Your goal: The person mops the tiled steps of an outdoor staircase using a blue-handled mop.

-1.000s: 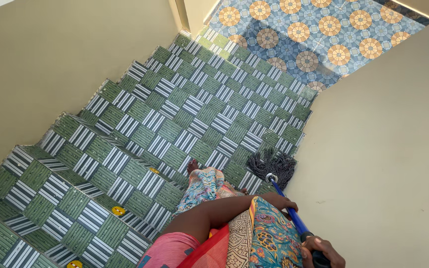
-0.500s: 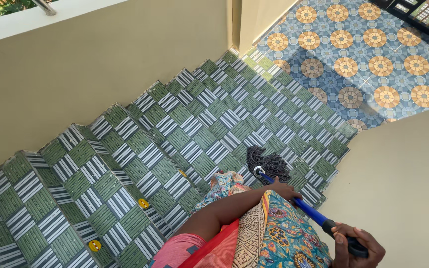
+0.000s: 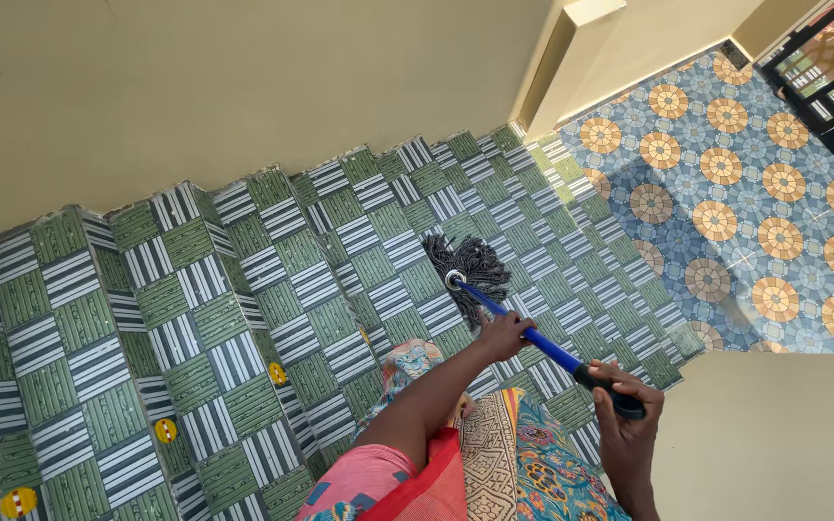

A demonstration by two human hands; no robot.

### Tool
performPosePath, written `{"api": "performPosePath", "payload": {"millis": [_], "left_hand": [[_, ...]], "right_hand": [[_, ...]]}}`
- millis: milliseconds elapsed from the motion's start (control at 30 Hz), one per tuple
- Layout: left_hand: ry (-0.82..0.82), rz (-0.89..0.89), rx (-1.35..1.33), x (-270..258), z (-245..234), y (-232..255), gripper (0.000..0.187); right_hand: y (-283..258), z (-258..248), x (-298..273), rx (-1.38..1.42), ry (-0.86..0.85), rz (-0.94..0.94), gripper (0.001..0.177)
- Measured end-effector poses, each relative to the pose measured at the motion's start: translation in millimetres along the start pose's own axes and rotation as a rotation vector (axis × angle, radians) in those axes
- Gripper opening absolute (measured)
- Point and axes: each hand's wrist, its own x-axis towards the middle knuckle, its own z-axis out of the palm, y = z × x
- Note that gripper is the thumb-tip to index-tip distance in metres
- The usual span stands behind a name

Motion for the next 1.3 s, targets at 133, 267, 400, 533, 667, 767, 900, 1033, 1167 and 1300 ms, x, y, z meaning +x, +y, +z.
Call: {"api": "performPosePath", "payload": {"millis": [133,267,400,533,667,767,900,1033,1167,1300], "left_hand": [[0.208,0.006,0.002,4,-22,-29,0.035],[0.223,-0.078,0.032,14,-49,-49,0.040],[0.115,-0.133,-0.049,8,-43,-46,0.047],[0.052,-0.150,-0.098,1,-14,-18,0.052],[-0.108,-0.137,-0.103,-2,14,18,0.055],[-0.129,-0.002,-0.024,-16,42,48,0.061],[-0.234,0.179,0.053,-28,77,93,0.060],[-0.410,0.433,0.139,-32,105,138,0.059],[-0.520,0.633,0.048,-55,137,167,0.060],[-0.614,0.654,-0.099,-86,159,183,0.056]], "right_hand": [[14,30,31,0.006,-0.130,-0.004,0.026],[28,50,44,-0.030,-0.244,-0.105,0.029],[36,39,16,0.027,-0.232,-0.015,0.038],[30,6,-16,0.008,-0.172,0.069,0.040],[22,-30,-50,-0.055,-0.020,0.107,0.048],[33,-70,-84,-0.074,0.007,0.051,0.052],[75,-141,-132,-0.091,0.020,0.065,0.057],[108,-187,-174,-0.204,-0.025,0.064,0.056],[100,-196,-205,-0.207,0.020,0.087,0.060],[54,-163,-214,-0.260,0.125,0.124,0.049]]}}
